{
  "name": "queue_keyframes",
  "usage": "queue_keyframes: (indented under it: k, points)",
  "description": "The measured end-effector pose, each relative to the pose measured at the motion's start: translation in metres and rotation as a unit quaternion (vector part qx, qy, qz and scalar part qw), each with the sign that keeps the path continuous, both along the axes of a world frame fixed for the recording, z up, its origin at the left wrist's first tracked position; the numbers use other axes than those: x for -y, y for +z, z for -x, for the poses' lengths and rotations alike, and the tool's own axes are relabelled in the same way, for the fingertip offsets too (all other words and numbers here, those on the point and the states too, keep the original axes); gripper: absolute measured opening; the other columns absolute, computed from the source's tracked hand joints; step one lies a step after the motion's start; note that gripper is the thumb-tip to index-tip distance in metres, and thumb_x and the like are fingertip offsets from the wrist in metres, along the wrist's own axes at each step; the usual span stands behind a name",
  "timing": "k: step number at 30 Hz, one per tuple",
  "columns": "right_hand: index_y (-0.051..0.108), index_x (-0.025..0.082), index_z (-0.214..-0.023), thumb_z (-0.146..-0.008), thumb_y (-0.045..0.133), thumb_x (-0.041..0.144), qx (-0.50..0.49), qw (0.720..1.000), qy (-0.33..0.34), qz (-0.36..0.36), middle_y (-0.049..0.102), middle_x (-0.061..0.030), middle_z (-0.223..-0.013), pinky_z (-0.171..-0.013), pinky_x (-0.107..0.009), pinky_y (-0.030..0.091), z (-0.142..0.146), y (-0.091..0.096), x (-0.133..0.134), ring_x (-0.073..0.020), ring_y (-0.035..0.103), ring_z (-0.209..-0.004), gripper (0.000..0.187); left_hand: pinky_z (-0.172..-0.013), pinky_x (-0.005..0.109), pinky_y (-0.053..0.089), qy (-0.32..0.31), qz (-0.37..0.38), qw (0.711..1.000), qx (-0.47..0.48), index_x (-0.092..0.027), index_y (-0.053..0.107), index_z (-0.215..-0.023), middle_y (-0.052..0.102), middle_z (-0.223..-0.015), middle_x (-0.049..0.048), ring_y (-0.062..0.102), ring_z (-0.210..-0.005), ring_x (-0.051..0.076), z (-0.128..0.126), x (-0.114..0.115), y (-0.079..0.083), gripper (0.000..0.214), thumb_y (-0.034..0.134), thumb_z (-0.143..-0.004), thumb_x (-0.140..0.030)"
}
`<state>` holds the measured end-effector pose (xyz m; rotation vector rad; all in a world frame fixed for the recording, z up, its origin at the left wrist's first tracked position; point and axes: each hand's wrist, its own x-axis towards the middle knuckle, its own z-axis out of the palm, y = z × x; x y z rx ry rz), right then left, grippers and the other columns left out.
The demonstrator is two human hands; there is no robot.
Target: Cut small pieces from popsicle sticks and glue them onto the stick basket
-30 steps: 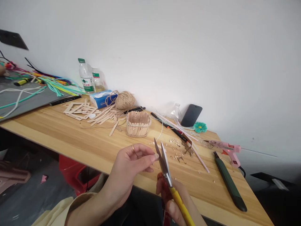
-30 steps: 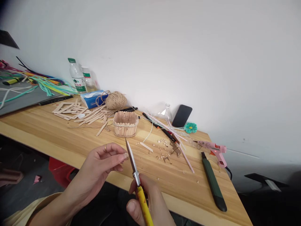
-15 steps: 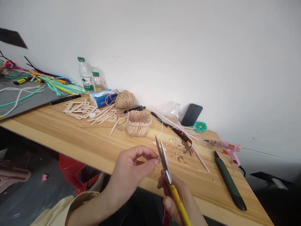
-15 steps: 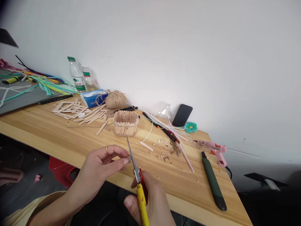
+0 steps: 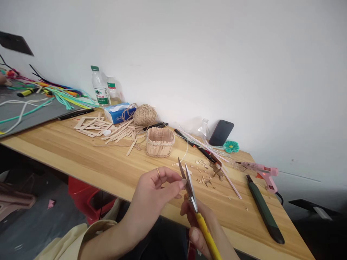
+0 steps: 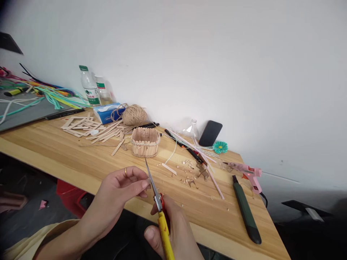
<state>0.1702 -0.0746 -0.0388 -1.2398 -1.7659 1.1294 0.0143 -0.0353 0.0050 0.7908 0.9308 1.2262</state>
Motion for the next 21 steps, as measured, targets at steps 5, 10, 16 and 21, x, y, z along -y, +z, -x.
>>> queue_keyframes:
  k: [5, 10, 16, 21]
  points:
    - [0.050, 0.020, -0.087, -0.073, 0.044, 0.076, 0.003, 1.000, 0.007, -0.009, 0.047, -0.0004, -0.075, -0.053, -0.025, 0.034, 0.000, 0.000, -0.003, -0.0140, 0.042, -0.061, 0.058, -0.056, 0.015, 0.051, 0.013, 0.003, 1.000, 0.027, -0.013, 0.067, -0.064, 0.067, -0.062, -0.0024, 0.059, -0.057, 0.008, -0.003, 0.001, -0.002, 0.005, 0.072, -0.064, -0.013]
    - [0.049, 0.020, -0.086, -0.073, 0.044, 0.076, 0.007, 1.000, 0.005, -0.014, 0.046, 0.0001, -0.074, -0.052, -0.025, 0.032, 0.001, 0.000, -0.004, -0.0138, 0.040, -0.060, 0.057, -0.057, 0.015, 0.050, 0.013, 0.014, 0.999, 0.046, -0.013, 0.066, -0.062, 0.067, -0.058, -0.0029, 0.059, -0.055, 0.007, -0.003, 0.003, -0.001, 0.007, 0.073, -0.062, -0.013]
    - [0.040, 0.021, -0.070, -0.067, 0.037, 0.083, 0.019, 1.000, 0.006, 0.011, 0.036, 0.0037, -0.065, -0.049, -0.025, 0.021, 0.004, 0.008, -0.007, -0.0114, 0.028, -0.054, 0.063, -0.056, 0.016, 0.050, 0.017, 0.017, 0.999, 0.044, -0.013, 0.066, -0.062, 0.066, -0.058, -0.0026, 0.058, -0.054, 0.007, -0.004, 0.002, 0.000, 0.010, 0.075, -0.058, -0.014]
    - [0.039, 0.020, -0.069, -0.066, 0.036, 0.085, 0.039, 0.999, -0.002, 0.022, 0.031, 0.0052, -0.062, -0.049, -0.026, 0.018, 0.004, 0.012, -0.006, -0.0109, 0.025, -0.053, 0.064, -0.058, 0.017, 0.050, 0.020, 0.014, 0.999, 0.033, -0.014, 0.065, -0.063, 0.067, -0.060, -0.0021, 0.059, -0.056, 0.008, -0.003, 0.001, -0.002, 0.011, 0.075, -0.058, -0.015]
